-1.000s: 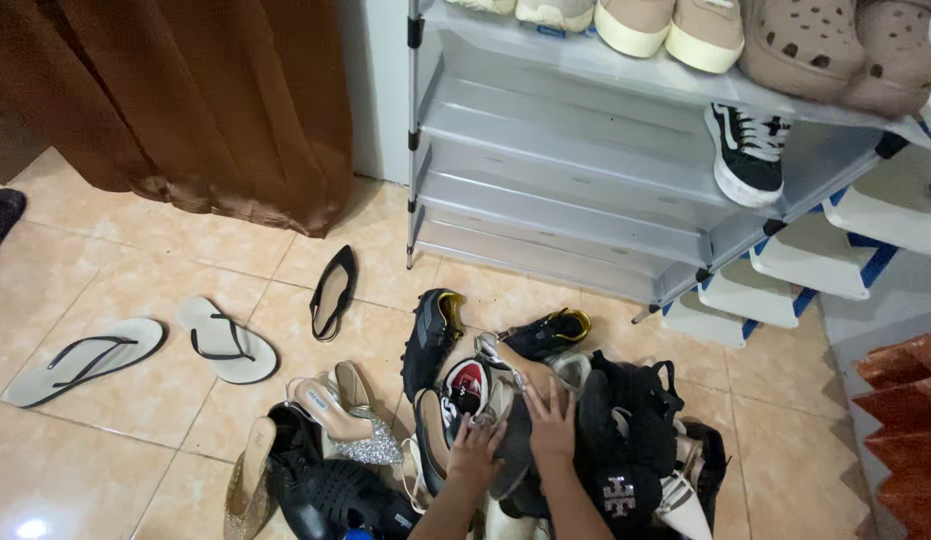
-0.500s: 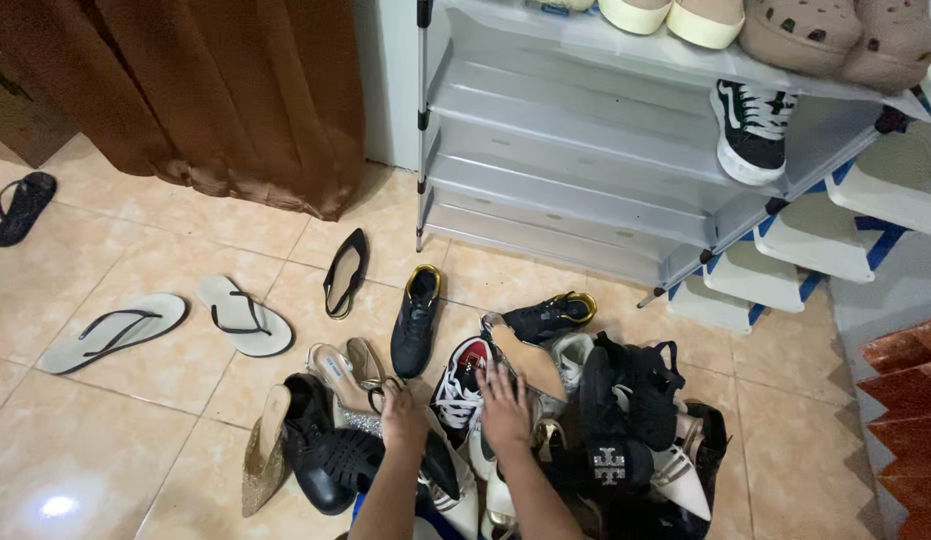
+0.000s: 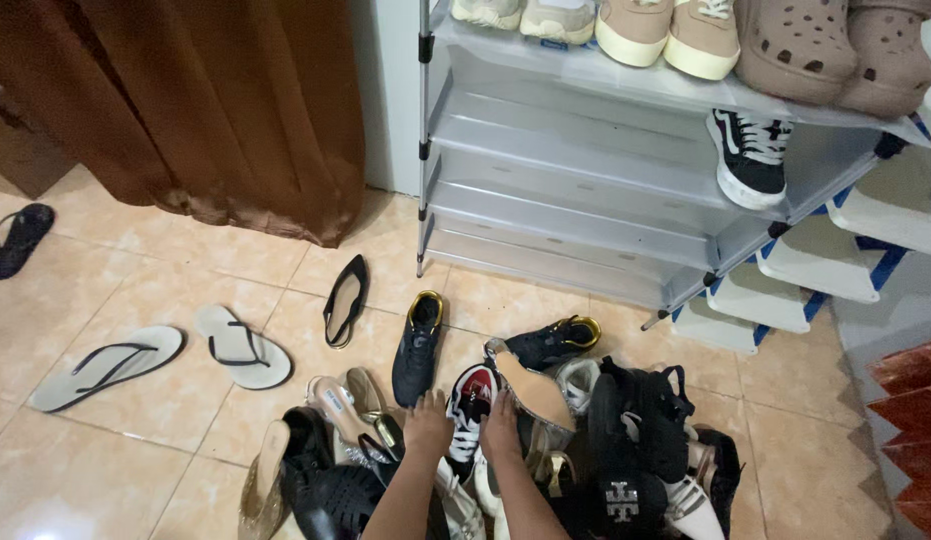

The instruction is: The person sits on the floor and organizes a pile of shoes by picking them up one at a time, turning them over, and placing them onto a multi-tier shoe rack. The person handles sneakers, sandals, and heels, arranging them on the shelves.

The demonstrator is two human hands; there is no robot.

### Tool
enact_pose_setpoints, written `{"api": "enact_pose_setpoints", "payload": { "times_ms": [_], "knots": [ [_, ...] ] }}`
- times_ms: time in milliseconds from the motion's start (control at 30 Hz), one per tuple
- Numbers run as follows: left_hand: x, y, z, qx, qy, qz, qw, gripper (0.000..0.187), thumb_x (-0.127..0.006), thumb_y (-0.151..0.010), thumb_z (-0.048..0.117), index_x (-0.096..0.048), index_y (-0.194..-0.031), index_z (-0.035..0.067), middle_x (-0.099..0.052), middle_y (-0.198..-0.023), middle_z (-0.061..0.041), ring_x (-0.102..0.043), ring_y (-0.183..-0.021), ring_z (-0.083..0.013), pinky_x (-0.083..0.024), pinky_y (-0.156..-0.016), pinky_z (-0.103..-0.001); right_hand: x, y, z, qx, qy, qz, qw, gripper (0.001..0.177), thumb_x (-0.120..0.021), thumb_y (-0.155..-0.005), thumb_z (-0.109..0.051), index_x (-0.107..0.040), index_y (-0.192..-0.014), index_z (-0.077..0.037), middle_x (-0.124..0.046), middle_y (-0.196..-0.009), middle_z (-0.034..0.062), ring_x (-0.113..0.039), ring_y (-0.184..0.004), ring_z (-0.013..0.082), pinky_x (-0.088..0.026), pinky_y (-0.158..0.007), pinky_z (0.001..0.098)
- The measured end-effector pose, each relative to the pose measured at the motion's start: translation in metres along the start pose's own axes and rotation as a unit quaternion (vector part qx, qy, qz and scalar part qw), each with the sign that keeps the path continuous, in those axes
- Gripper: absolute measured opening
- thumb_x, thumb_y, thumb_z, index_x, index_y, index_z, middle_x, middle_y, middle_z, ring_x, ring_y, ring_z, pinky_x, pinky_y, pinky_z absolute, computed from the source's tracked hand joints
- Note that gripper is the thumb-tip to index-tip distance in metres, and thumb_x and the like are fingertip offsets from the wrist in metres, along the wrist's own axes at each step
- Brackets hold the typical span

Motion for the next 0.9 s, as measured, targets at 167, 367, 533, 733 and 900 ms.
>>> {"api": "enact_pose_setpoints", "payload": {
  "times_ms": [167,367,533,733,900],
  "knots": [
    [-0.018,-0.016,-0.006,0.092,0.228,0.019,0.969,0.078,-0.063,-0.095,0.042,-0.032,-0.152,-0.001,-0.038,-0.155,-0.026,-0.044,-0.138,-0.0415,-0.040,-0.114,-0.046,0.008,-0.013,0.012,-0.042,-0.073,0.037,0.996,0.051,-0.066,-0.092,-0.023,-0.055,-0.135,0.000,-0.056,-0.138,0.0298,-0.054,-0.125,0.0482,-0.046,-0.108,0.0479],
    [-0.044,-0.018,0.010,0.133,0.119,-0.092,0.980,0.078,-0.056,-0.097,0.056,-0.037,-0.151,0.003,-0.051,-0.149,-0.016,-0.049,-0.139,-0.0328,-0.036,-0.119,-0.047,-0.014,-0.029,0.040,-0.118,-0.032,0.048,0.991,0.040,-0.071,-0.084,-0.024,-0.069,-0.118,-0.003,-0.066,-0.121,0.0295,-0.062,-0.117,0.0473,-0.052,-0.101,0.0498],
    [-0.054,-0.020,-0.010,0.166,0.120,-0.135,0.969,0.043,-0.054,-0.098,0.049,-0.067,-0.123,0.017,-0.067,-0.131,-0.007,-0.060,-0.129,-0.0259,-0.042,-0.114,-0.046,-0.021,-0.037,0.053,-0.158,0.047,0.010,0.986,0.041,-0.075,-0.089,-0.032,-0.071,-0.109,0.003,-0.059,-0.125,0.0352,-0.062,-0.111,0.0502,-0.051,-0.099,0.0525],
    [-0.040,-0.021,-0.018,0.176,0.098,-0.011,0.979,0.029,-0.053,-0.095,0.030,-0.078,-0.096,0.016,-0.077,-0.102,-0.010,-0.076,-0.098,-0.0294,-0.061,-0.090,-0.043,-0.014,-0.017,0.047,-0.247,0.011,-0.008,0.969,0.024,-0.065,-0.087,-0.018,-0.076,-0.101,-0.001,-0.071,-0.115,0.0263,-0.069,-0.109,0.0446,-0.057,-0.096,0.0501],
    [-0.031,-0.010,-0.019,0.174,0.115,0.013,0.978,0.030,-0.053,-0.095,0.035,-0.075,-0.097,0.015,-0.077,-0.100,-0.012,-0.077,-0.095,-0.0310,-0.059,-0.090,-0.044,-0.001,-0.011,0.033,-0.203,-0.011,0.053,0.978,0.024,-0.064,-0.088,-0.020,-0.073,-0.097,0.000,-0.072,-0.109,0.0284,-0.070,-0.106,0.0431,-0.057,-0.094,0.0492]
  ]
}}
Point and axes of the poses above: each hand's wrist, its own y-axis away from the middle knuckle, its own x-axis out of the back of the hand, z = x × y, the point moved 10 cm from there along -y, towards the middle knuckle
